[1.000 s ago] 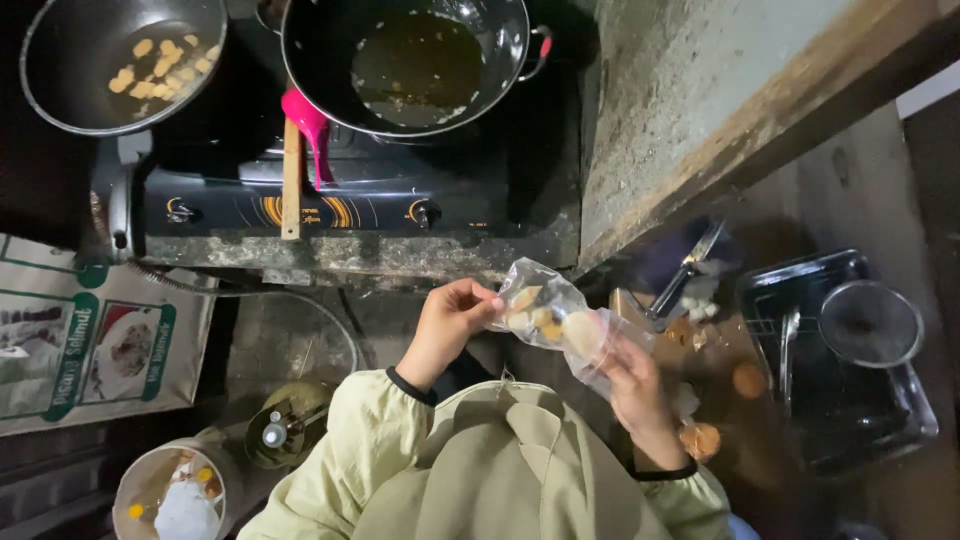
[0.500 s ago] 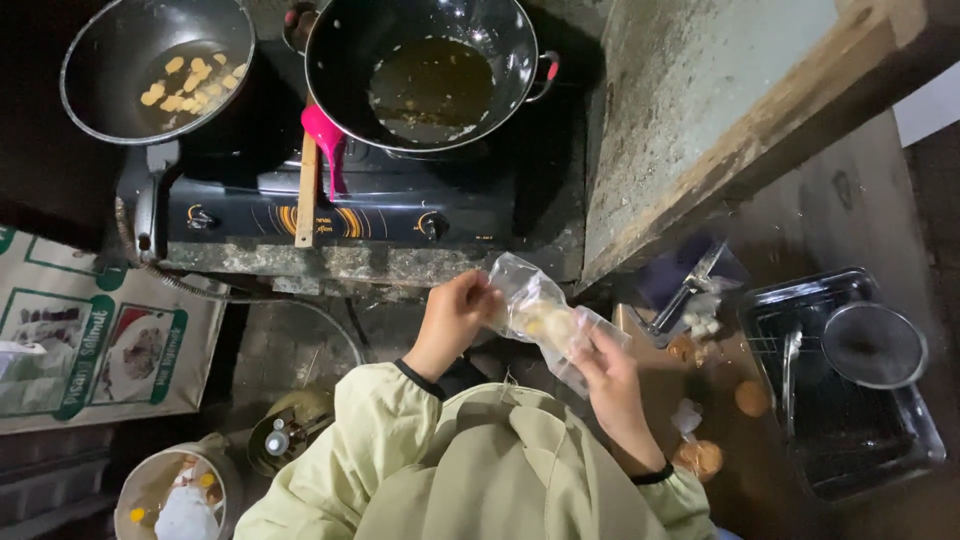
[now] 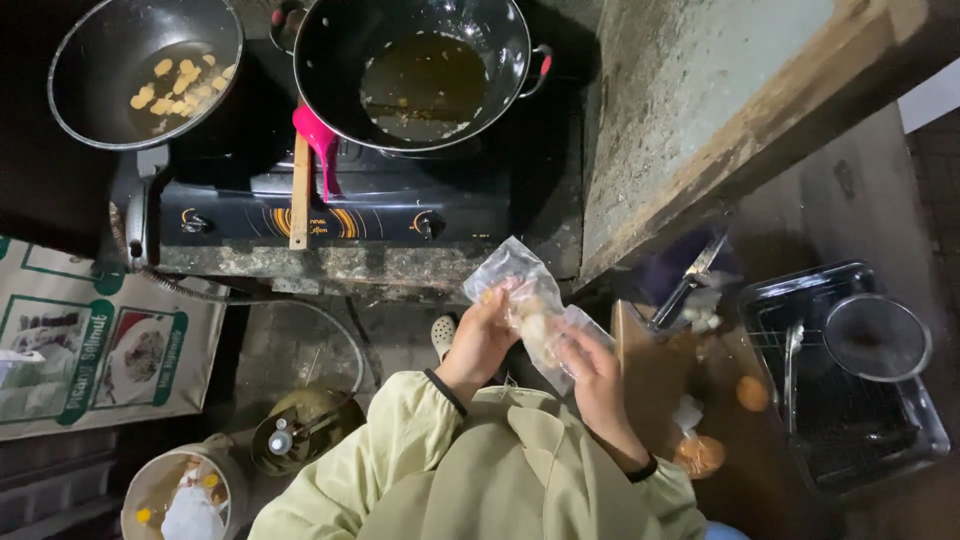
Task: Frying ingredients from small plastic bags in a pan and stirring them with a spatula on a gas stove.
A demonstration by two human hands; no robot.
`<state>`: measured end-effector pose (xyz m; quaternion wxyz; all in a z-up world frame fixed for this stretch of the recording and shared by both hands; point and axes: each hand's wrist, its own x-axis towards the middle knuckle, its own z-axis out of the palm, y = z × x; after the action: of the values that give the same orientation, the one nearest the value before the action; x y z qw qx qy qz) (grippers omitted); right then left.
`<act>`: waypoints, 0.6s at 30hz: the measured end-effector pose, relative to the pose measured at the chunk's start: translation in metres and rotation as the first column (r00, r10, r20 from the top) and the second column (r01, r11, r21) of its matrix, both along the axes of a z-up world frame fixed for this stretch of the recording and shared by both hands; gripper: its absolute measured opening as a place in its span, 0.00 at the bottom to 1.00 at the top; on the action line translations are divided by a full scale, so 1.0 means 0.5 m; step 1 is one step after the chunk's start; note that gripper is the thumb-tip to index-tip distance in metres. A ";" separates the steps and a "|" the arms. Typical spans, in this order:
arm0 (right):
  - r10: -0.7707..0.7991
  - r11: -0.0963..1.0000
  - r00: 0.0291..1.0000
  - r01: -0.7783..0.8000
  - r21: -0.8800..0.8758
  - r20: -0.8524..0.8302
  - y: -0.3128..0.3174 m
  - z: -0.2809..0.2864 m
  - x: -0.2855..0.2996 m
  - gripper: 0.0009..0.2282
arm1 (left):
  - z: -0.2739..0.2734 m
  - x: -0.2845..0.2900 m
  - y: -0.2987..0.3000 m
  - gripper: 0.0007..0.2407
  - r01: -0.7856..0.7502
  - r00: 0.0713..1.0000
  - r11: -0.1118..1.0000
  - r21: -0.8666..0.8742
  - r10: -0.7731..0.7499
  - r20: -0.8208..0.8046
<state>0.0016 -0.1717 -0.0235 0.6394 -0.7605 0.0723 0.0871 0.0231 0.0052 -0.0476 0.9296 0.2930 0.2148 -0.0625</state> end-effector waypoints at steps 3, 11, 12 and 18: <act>0.042 0.998 0.998 -0.044 -0.049 -0.038 -0.007 0.004 0.009 0.14 | -0.011 -0.002 -0.004 0.15 -0.033 0.999 0.999 -0.035 0.033 -0.027; 0.159 0.965 0.984 -0.172 -0.198 -0.084 0.020 0.101 0.026 0.10 | -0.111 0.005 -0.001 0.13 0.037 0.998 0.992 0.119 -0.031 -0.051; 0.158 0.965 0.984 -0.172 -0.200 -0.084 0.019 0.101 0.027 0.10 | -0.102 0.002 0.000 0.13 0.037 0.998 0.992 0.117 -0.032 -0.051; 0.229 0.950 0.965 -0.250 -0.188 -0.125 -0.004 0.045 0.039 0.10 | -0.096 -0.012 -0.002 0.11 0.040 0.999 0.990 0.133 -0.037 -0.023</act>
<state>0.0211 -0.1735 -0.0010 0.5389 -0.8192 0.0204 0.1949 0.0171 0.0042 -0.0954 0.9042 0.3581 0.2224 -0.0689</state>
